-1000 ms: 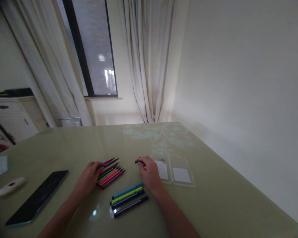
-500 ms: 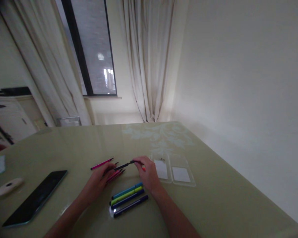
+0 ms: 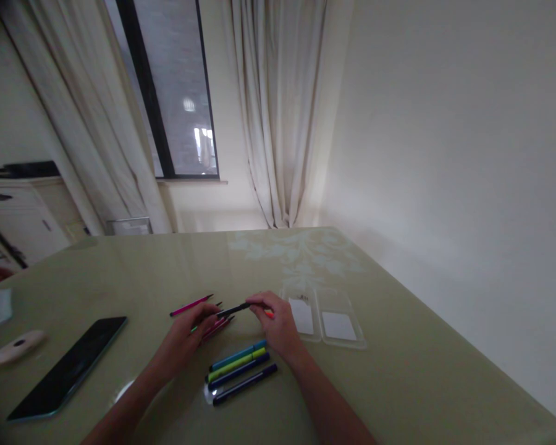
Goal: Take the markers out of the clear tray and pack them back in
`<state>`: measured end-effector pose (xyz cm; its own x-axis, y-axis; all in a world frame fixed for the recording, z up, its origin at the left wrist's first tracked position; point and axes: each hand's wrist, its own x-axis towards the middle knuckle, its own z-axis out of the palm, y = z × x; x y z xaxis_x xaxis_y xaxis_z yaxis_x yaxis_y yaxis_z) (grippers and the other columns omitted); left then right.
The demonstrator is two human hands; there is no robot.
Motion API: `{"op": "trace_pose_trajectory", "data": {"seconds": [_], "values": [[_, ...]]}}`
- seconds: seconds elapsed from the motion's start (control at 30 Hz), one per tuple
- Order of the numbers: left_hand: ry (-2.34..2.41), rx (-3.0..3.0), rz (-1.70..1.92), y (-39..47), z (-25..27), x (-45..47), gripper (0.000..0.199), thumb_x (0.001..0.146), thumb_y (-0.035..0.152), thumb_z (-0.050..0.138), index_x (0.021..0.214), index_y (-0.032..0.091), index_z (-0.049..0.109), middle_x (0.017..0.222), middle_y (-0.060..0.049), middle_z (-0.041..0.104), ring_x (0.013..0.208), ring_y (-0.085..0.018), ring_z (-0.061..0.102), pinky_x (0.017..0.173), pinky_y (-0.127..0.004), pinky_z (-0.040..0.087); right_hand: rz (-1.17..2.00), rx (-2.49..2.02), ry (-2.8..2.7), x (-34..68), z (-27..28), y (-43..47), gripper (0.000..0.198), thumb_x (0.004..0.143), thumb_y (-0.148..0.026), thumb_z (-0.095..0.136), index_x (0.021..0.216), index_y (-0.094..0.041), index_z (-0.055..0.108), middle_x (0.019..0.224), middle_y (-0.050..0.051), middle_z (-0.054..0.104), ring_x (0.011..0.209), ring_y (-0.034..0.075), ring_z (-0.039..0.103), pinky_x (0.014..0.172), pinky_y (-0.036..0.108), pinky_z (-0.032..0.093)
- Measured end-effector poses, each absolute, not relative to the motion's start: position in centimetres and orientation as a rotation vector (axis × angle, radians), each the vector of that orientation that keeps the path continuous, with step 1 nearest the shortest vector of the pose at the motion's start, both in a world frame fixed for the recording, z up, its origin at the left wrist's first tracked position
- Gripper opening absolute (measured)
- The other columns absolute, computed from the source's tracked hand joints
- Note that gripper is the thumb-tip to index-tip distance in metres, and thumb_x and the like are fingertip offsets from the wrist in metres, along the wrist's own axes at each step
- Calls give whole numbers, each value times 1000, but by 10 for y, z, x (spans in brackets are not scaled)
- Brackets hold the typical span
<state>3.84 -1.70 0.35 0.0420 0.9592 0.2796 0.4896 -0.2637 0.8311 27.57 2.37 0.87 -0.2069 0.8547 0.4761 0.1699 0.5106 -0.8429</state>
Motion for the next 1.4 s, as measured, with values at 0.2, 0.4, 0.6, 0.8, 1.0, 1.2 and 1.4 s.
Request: {"op": "trace_pose_trajectory", "data": {"seconds": [0.2,0.4,0.6,0.8,1.0,1.2,1.4], "values": [[1411,1682,1096,-18,7,41,36,86,50,65,99,20,78,97,-7,80,89,-27,73,80,-35,56,876,-864,-1689,278,6,26,16,87,-33,70,96,-27,81,99,6,79,101,24,72,95,40,55],[1429,1684,1047,-19,7,44,39,82,53,67,94,19,82,88,-7,80,80,-25,72,71,-31,53,984,-888,-1656,279,10,24,12,81,-31,74,89,-27,82,88,3,78,84,21,72,77,33,59],[1462,1654,1011,-21,10,46,41,81,55,66,92,18,81,74,-4,75,72,-22,67,64,-28,49,1023,-883,-1652,278,12,21,12,81,-31,75,88,-27,83,83,2,77,73,18,69,62,26,55],[1428,1842,906,-29,15,51,36,90,52,62,90,21,79,83,-4,77,74,-20,66,65,-27,46,964,-981,-1766,294,23,26,18,86,-35,71,94,-23,81,87,4,78,78,19,69,73,30,53],[1421,2167,694,-37,10,60,22,90,40,65,86,22,78,82,-4,74,79,-20,65,76,-30,47,609,-1252,-2193,318,28,30,11,79,-29,76,72,-21,77,79,3,73,74,18,63,70,27,45],[1480,2186,700,-32,5,53,27,92,45,62,89,24,78,92,-4,74,89,-22,67,85,-32,49,450,-1507,-2422,316,22,24,5,77,-26,77,78,-22,80,91,6,72,91,22,64,76,28,42],[2267,2031,843,-11,-6,-7,38,98,35,44,111,18,75,113,-14,71,105,-31,64,94,-43,48,378,-1456,-2423,310,20,22,7,81,-23,72,80,-20,78,92,7,71,90,22,64,77,29,43]]}}
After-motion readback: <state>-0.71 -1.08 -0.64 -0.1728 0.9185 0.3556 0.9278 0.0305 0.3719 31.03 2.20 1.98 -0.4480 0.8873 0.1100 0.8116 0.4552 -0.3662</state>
